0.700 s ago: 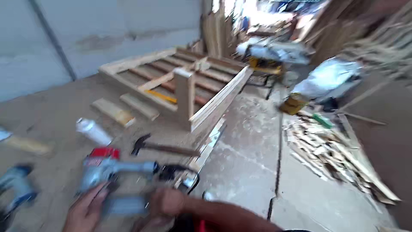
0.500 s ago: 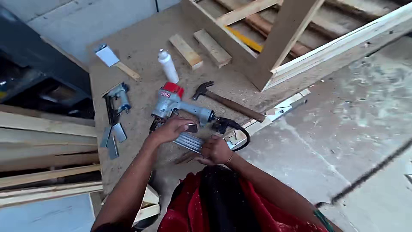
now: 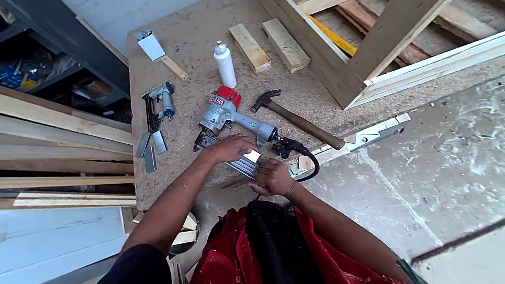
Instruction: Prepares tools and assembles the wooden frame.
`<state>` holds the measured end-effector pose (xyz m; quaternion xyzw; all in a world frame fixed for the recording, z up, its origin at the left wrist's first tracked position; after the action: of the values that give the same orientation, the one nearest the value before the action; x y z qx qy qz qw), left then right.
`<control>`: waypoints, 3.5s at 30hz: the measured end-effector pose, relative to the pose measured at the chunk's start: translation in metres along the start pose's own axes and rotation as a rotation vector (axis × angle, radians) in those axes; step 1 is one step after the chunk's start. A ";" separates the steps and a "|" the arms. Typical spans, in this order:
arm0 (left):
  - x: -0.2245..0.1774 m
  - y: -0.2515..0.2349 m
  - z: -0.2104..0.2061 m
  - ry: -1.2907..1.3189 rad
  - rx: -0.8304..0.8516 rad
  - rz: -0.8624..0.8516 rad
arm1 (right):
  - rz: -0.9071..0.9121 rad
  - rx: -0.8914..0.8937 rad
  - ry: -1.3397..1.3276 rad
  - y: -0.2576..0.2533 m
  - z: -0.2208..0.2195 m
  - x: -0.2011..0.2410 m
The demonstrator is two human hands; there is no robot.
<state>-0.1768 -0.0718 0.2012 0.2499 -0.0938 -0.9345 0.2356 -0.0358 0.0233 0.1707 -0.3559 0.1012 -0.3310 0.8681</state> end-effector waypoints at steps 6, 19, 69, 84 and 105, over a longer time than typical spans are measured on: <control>-0.005 0.005 -0.011 -0.045 -0.082 0.056 | -0.028 -0.030 0.015 -0.001 -0.002 -0.001; -0.020 0.002 -0.011 -0.068 -0.077 0.036 | -0.003 0.052 0.037 0.015 -0.021 -0.008; 0.005 0.013 0.000 0.069 -0.092 -0.002 | 0.052 0.546 -0.220 0.027 0.030 -0.009; 0.045 0.000 -0.007 0.021 -0.099 0.265 | -0.059 0.499 -0.185 0.042 0.012 -0.035; -0.093 -0.198 0.004 0.193 -0.314 1.113 | -0.498 0.129 0.053 0.191 0.257 -0.248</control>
<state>-0.1853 0.1464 0.1856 0.2091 -0.0495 -0.6459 0.7326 -0.0230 0.4262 0.2114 -0.3048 0.0118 -0.5496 0.7778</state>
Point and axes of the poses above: each hand's wrist, its own y-axis away from the middle knuckle, its own z-axis out of the back of the hand, x = y × z, the point moved 6 cm from there along -y, towards the middle knuckle, and after that the axes turned 7 degrees about z, right-handed, at the moved point
